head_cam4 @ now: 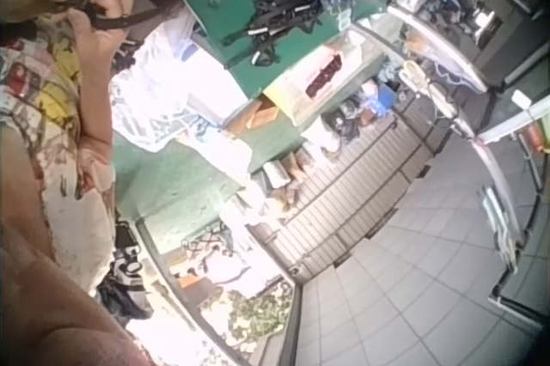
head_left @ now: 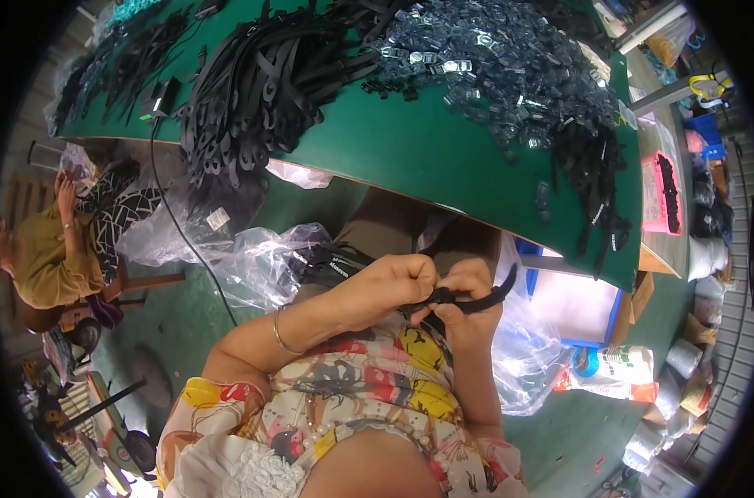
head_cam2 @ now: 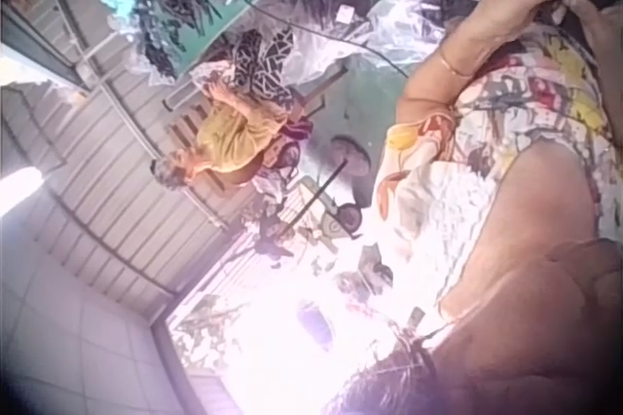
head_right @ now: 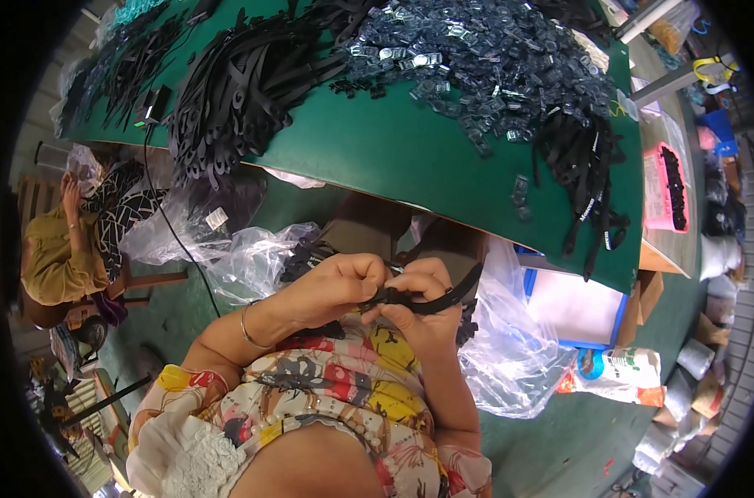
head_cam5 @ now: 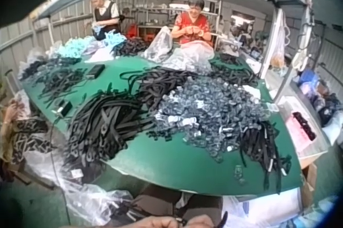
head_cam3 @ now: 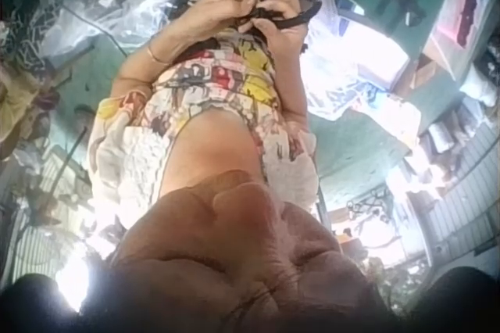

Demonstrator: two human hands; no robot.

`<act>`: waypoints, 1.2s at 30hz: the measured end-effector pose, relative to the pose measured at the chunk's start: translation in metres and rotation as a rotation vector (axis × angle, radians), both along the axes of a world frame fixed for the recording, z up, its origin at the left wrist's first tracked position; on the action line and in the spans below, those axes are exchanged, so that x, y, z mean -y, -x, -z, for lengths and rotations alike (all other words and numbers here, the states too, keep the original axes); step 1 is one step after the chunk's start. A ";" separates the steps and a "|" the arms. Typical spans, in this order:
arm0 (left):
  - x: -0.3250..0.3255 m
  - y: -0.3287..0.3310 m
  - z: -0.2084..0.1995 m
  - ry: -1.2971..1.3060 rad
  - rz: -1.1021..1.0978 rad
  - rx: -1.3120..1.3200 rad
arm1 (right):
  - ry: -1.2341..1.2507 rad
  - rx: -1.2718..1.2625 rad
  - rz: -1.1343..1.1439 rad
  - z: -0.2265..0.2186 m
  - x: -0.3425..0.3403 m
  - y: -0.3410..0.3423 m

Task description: The person assembles small clear plastic components onto black plastic straps by hand at a factory workbench.

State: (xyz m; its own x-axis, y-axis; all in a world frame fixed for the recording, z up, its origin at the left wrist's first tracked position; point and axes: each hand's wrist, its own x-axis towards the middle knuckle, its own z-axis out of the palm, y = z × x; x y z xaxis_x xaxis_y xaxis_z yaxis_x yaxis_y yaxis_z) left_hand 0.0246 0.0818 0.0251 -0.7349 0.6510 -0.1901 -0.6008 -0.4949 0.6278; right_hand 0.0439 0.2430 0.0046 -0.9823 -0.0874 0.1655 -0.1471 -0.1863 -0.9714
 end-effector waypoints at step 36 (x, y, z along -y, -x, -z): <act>0.015 -0.010 0.004 -0.048 0.097 -0.055 | 0.326 0.285 -0.323 -0.023 0.007 -0.007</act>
State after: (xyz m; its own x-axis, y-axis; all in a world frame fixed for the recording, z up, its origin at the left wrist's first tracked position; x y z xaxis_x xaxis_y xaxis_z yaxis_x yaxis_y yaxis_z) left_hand 0.0343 0.0671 0.0211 -0.6764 0.7270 -0.1184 -0.6130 -0.4664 0.6378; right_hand 0.0509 0.2357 0.0272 -0.9241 -0.3806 -0.0344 0.2280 -0.4768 -0.8489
